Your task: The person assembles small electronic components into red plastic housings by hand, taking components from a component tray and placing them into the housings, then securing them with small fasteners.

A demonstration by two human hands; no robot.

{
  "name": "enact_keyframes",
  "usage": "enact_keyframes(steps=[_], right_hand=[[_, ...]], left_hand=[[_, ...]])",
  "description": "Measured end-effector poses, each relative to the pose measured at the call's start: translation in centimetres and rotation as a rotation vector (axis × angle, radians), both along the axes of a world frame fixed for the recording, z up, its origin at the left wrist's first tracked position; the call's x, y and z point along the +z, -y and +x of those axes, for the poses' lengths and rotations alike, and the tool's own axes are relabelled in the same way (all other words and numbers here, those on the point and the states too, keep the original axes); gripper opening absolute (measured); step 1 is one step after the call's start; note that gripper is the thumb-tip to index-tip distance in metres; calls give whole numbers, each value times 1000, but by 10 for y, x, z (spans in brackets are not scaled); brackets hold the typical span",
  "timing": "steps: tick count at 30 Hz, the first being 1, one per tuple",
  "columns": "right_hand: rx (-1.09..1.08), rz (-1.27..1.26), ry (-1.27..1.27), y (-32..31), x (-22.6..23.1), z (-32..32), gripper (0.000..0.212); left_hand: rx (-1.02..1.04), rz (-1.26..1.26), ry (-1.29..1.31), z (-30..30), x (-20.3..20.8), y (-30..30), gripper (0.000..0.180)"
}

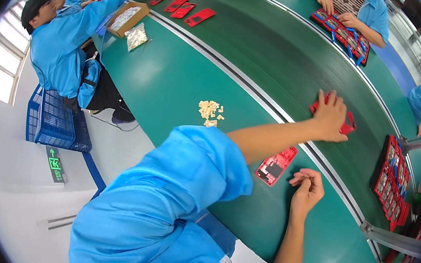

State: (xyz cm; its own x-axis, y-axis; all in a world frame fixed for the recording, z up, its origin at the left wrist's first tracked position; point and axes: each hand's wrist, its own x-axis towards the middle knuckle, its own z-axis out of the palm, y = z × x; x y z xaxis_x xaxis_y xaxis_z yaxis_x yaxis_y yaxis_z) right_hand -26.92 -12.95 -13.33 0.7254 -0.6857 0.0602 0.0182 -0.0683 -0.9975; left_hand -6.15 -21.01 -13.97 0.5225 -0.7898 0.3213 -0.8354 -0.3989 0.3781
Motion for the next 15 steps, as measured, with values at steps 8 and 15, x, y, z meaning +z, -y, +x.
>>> enact_keyframes(steps=[8, 15], right_hand=[[-8, -42, -13, 6, -2, -10, 27], [9, -49, -87, -2, 3, 6, 25]], left_hand=[[-116, -30, -57, 38, 19, -14, 102], [547, 14, 396, 327, -2, -237, 57]])
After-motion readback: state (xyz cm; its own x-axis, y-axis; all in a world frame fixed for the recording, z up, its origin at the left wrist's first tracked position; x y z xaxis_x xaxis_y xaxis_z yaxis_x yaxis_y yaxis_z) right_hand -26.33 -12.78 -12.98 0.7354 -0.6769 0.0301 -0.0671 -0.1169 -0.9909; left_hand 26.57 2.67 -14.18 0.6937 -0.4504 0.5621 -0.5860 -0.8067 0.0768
